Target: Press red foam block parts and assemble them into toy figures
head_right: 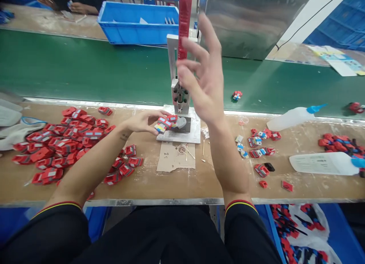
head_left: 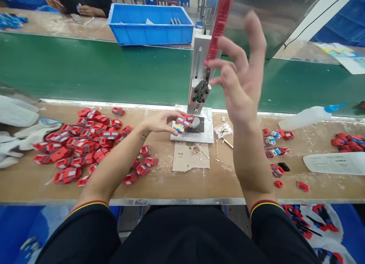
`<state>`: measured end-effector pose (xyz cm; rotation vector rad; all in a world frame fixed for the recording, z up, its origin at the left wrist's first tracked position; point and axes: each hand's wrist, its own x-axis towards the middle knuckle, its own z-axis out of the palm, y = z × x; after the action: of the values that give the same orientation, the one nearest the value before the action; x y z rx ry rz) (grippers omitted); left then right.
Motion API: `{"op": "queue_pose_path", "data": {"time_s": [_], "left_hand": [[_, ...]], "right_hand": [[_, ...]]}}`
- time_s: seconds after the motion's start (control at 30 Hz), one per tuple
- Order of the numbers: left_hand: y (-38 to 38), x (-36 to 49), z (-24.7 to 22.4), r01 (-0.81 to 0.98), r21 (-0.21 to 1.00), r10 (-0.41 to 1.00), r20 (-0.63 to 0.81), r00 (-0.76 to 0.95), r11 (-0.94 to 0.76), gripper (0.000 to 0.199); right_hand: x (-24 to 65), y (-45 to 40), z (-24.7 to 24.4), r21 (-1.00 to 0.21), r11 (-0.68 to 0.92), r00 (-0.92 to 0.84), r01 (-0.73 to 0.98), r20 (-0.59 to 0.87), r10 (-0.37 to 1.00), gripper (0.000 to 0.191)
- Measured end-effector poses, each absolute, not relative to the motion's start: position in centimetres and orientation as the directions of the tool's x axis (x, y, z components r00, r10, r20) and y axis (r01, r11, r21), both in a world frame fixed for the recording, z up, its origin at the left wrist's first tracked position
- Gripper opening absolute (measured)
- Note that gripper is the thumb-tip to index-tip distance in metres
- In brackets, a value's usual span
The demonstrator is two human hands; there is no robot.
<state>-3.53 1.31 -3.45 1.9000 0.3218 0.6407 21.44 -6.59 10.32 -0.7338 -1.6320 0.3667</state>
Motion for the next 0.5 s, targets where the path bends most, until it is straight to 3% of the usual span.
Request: {"op": "queue_pose_path", "data": {"time_s": [0.03,0.1,0.2,0.3,0.4,0.5], "left_hand": [[0.6,-4.0,-3.3,-0.115,0.928,0.494,0.29,0.82,-0.354,0.061],[-0.8,-4.6,-2.7,-0.181,0.947,0.498,0.294,0.815,-0.264,0.062],[-2.6,-4.2,-1.8,-0.231,0.956,0.508,0.291,0.811,-0.178,0.063],[-3.6,-2.8,-1.1,-0.257,0.954,0.48,0.3,0.825,-0.154,0.064],[-4.1,-1.5,-0.9,-0.273,0.951,0.453,0.309,0.836,-0.145,0.063],[-4.2,-0.9,-1.0,-0.292,0.948,0.436,0.319,0.841,-0.131,0.062]], "right_hand": [[21.8,-7.5,8.2,-0.624,0.734,0.004,0.268,0.763,0.647,0.059],[22.2,-9.7,3.8,-0.699,0.666,0.03,0.26,0.696,0.718,0.054],[21.6,-13.0,-1.2,-0.873,0.449,-0.035,0.191,0.451,0.892,0.053],[19.9,-15.2,-3.2,-0.965,0.254,-0.026,0.071,0.253,0.967,0.06],[18.8,-16.2,-3.3,-0.977,0.213,0.073,-0.025,0.211,0.975,0.056],[18.7,-16.9,-3.4,-0.959,0.278,0.225,0.057,0.284,0.932,0.042]]}}
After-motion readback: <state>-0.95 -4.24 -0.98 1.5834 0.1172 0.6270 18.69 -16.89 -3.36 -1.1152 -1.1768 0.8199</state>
